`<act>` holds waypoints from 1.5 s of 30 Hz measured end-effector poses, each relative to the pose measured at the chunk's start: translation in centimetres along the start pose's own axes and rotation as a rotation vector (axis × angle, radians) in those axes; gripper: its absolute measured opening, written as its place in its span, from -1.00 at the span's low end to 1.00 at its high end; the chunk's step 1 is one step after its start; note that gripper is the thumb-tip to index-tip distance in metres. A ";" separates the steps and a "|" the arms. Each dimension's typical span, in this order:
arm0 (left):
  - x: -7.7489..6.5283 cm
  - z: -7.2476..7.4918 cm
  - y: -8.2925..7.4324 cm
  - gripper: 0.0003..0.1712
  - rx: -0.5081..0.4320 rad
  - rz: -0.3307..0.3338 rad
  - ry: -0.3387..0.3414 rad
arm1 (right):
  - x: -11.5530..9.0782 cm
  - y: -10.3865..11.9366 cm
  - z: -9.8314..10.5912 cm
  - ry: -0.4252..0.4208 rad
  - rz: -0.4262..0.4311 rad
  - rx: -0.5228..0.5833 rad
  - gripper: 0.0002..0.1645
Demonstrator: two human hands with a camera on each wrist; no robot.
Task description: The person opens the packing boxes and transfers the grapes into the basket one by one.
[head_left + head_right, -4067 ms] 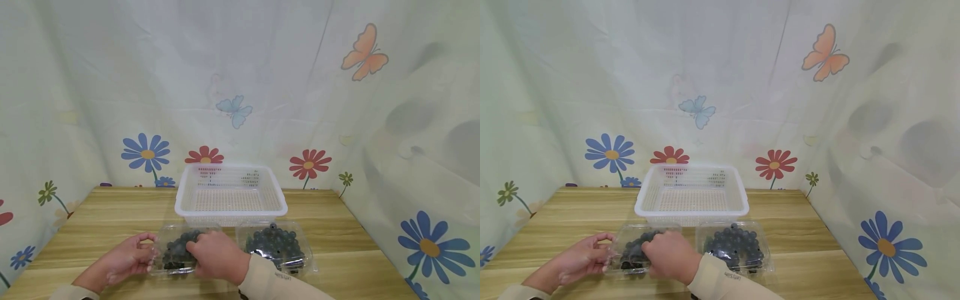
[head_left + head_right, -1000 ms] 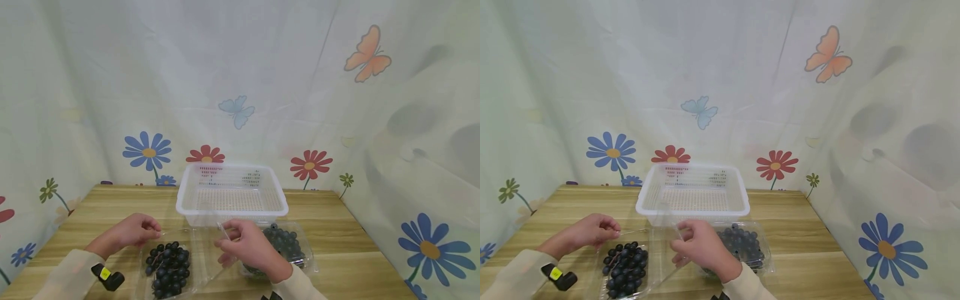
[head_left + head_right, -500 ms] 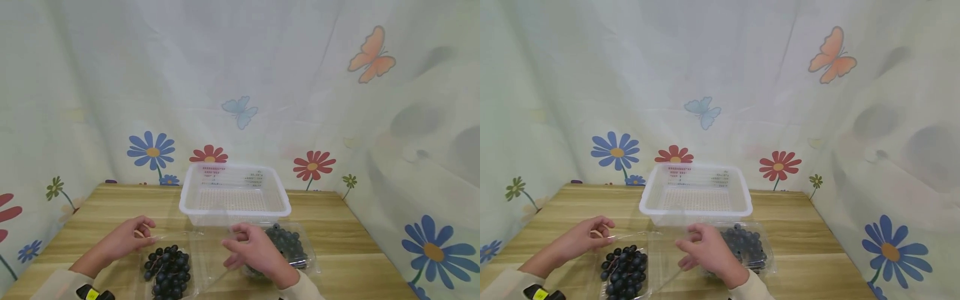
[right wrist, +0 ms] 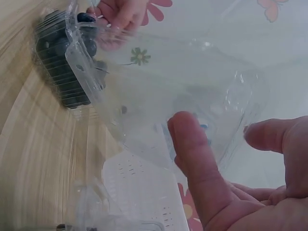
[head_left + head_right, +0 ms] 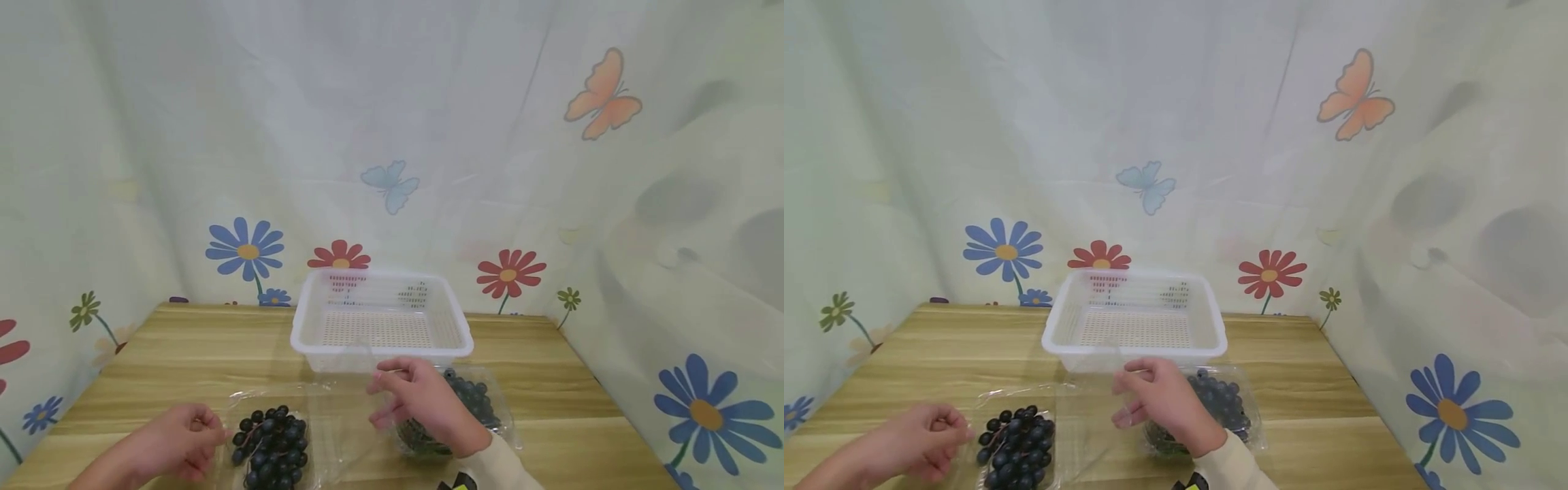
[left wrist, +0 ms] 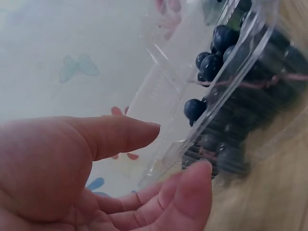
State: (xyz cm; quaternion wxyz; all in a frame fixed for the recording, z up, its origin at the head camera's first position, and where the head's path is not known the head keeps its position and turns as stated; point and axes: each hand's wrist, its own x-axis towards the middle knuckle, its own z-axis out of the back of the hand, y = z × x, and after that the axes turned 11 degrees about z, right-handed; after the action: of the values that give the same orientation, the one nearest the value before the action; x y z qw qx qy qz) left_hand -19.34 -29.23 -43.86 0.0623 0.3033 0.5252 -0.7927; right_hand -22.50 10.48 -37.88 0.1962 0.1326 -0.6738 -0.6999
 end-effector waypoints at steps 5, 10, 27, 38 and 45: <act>0.2 0.0 0.9 -0.76 -0.071 -0.085 0.125 | 0.0 0.1 0.4 0.018 -0.007 0.020 -0.36; 1.0 0.6 0.7 -0.70 -0.051 -0.107 0.054 | 0.0 0.1 0.4 0.023 -0.027 0.018 -0.36; 2.6 3.6 -0.5 -0.63 0.062 -0.030 -0.131 | -0.4 -1.7 -0.4 -0.012 -0.090 -0.051 -0.45; 2.8 4.4 -0.6 -0.65 0.064 0.003 -0.163 | 0.6 -1.4 -1.2 0.008 -0.114 -0.240 -0.37; 3.1 4.2 -0.9 -0.66 0.063 0.028 -0.218 | 1.3 -0.7 -1.8 0.055 -0.116 -0.534 -0.41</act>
State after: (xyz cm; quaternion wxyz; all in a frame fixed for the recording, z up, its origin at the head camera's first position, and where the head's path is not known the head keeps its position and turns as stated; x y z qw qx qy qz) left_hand -24.00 -31.80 -43.71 0.1204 0.2242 0.4857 -0.8363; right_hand -22.92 8.24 -38.54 0.2019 0.1334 -0.4513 -0.8589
